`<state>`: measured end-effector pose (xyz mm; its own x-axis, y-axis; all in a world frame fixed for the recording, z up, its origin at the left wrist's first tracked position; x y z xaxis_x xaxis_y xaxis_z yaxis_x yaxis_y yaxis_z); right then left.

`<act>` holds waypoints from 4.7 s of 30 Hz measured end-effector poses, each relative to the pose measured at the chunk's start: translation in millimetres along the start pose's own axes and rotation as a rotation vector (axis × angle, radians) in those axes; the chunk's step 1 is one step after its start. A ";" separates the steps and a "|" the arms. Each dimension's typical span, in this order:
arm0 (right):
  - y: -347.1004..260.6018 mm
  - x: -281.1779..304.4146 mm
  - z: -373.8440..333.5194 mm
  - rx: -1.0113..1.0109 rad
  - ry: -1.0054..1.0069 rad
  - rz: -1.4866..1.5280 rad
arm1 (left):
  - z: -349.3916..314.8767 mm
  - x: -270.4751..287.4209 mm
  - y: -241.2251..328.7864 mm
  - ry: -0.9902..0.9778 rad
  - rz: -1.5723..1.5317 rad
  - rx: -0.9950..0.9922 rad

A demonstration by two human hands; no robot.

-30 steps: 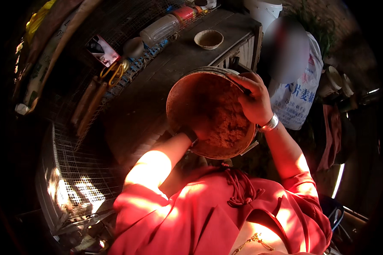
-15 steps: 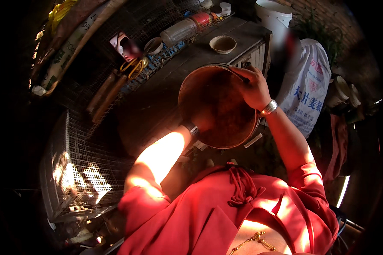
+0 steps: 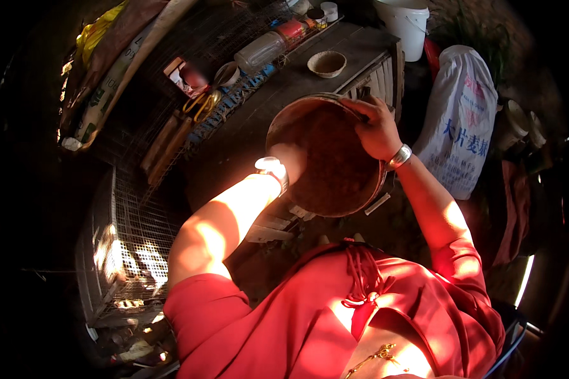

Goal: The person mixes a yellow liquid, a white powder, and a grainy substance in a bucket using a wooden stick. They then scoop the mixture into a bowl and place it inside a birdcage.

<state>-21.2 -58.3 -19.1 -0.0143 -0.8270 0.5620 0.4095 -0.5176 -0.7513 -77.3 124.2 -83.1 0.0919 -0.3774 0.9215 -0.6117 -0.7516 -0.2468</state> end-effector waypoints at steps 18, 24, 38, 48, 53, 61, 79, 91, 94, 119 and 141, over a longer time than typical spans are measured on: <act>66.0 45.6 -24.7 -0.088 0.030 0.235 | 74.7 -62.6 49.8 -0.553 0.092 -0.784; 102.0 58.4 -38.1 -0.207 0.170 0.242 | 96.2 -40.6 93.2 -0.272 -1.303 -0.119; 18.4 21.3 -7.3 0.013 0.086 0.079 | 31.7 -7.5 62.9 0.023 -1.959 0.213; 5.3 -10.3 26.6 0.029 0.072 -0.059 | -63.4 30.2 32.2 0.097 -1.016 0.340; 7.7 -18.9 33.8 -0.059 0.043 -0.069 | -99.0 22.9 39.5 0.355 -0.777 0.289; 28.3 -49.3 37.8 -0.187 -0.264 0.291 | -115.4 -11.2 66.0 0.687 -0.951 0.250; 154.8 -2.1 114.2 0.290 -0.112 -0.714 | -117.6 -23.0 96.8 0.706 -0.843 0.365; 313.7 33.8 73.7 -0.642 0.220 0.218 | -69.3 -7.4 63.7 0.753 -0.660 0.422; 273.5 33.8 43.6 -0.739 0.215 0.586 | -45.9 1.2 62.2 0.484 -0.628 0.320; 217.7 63.4 -37.5 -0.817 0.298 0.707 | -108.7 -179.9 -25.0 0.288 -0.816 0.850; 229.2 22.2 -131.0 -0.804 0.322 0.558 | 45.9 -26.9 4.6 0.789 -1.378 0.390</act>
<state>-47.1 -224.0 -224.2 -0.3016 -0.9529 0.0320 -0.2967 0.0619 -0.9530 -46.5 106.0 -122.8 -0.1068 0.9178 0.3824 -0.1768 -0.3960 0.9011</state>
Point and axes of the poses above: each hand's wrist, its own z-axis towards the middle knuckle, its own x-axis out of the back of the hand, y = z × x, the point moved 5 cm from there along z, towards the middle knuckle, and after that the axes turned 12 degrees about -x, right-handed, at the moved point
